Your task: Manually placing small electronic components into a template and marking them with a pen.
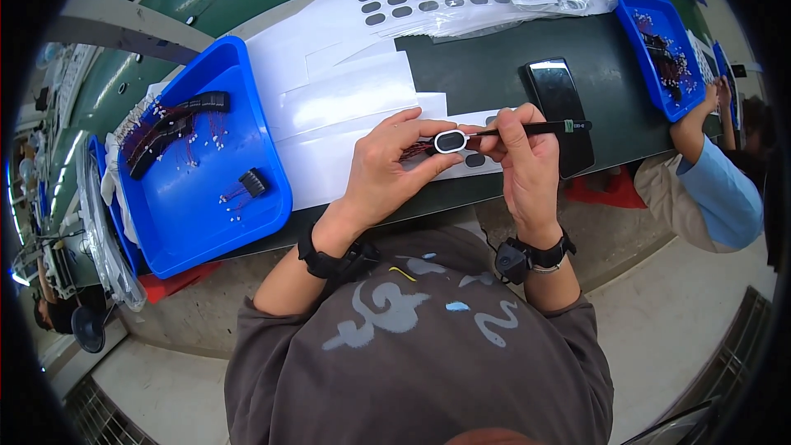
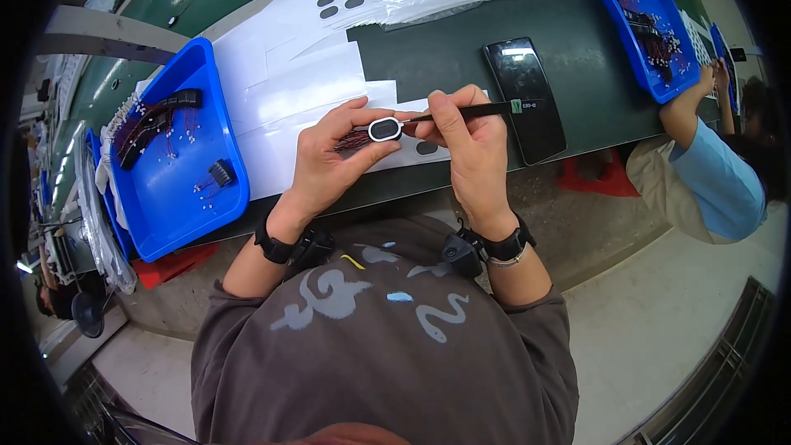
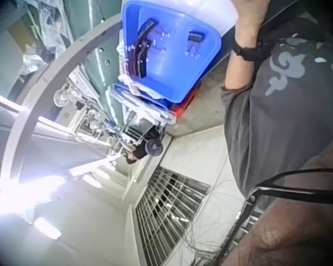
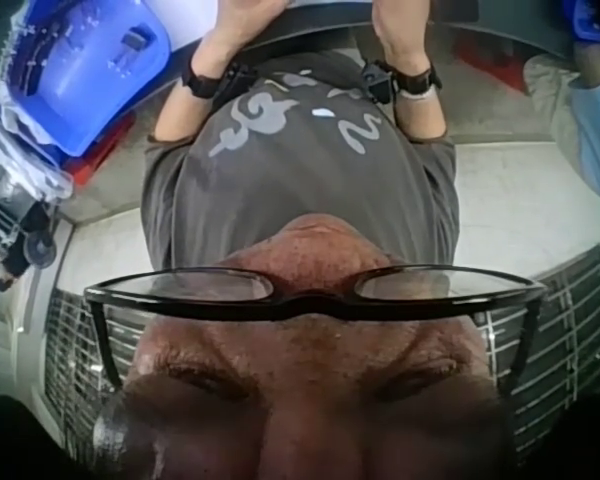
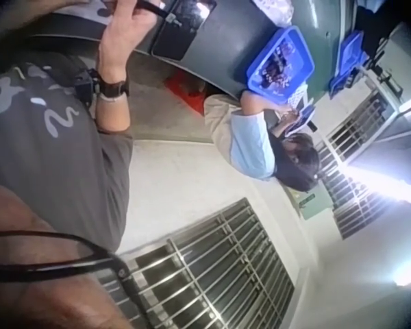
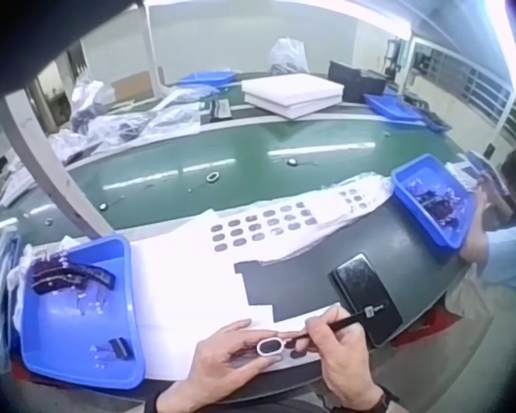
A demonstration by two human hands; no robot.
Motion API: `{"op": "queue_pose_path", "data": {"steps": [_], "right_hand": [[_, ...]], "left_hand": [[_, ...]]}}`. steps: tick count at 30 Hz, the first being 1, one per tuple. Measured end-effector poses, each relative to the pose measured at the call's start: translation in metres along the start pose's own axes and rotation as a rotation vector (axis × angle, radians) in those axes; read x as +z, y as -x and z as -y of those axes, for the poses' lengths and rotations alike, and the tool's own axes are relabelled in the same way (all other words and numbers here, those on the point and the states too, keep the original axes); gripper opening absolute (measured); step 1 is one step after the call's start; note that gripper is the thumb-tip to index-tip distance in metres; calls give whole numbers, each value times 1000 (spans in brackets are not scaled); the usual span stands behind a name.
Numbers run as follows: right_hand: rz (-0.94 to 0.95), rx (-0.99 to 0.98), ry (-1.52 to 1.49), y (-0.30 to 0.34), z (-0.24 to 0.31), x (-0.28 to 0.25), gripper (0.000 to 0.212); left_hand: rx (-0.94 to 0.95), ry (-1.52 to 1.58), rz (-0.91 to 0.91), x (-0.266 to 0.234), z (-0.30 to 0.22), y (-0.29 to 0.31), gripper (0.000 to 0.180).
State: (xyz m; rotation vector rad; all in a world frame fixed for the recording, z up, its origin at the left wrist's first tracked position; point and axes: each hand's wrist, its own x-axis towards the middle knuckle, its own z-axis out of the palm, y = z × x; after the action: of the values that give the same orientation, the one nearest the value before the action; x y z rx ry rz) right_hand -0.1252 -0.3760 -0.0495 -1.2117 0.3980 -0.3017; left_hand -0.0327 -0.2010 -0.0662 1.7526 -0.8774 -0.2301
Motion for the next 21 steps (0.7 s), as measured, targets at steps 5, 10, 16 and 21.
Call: {"op": "queue_pose_path", "data": {"steps": [5,10,16,21], "right_hand": [[1,12,15,0,0,0,19],[-2,-30,55,0,-4,-1,18],[3,-38,56,-1,-4,-1,17],[19,-51,62,0,-6,2,17]], "left_hand": [[4,-9,-4,1,2,1,31],[4,-14,8,1,4,1,31],[-116,163,-71,7,-8,4,32],[122,-12,-90,2,1,0,32]]}}
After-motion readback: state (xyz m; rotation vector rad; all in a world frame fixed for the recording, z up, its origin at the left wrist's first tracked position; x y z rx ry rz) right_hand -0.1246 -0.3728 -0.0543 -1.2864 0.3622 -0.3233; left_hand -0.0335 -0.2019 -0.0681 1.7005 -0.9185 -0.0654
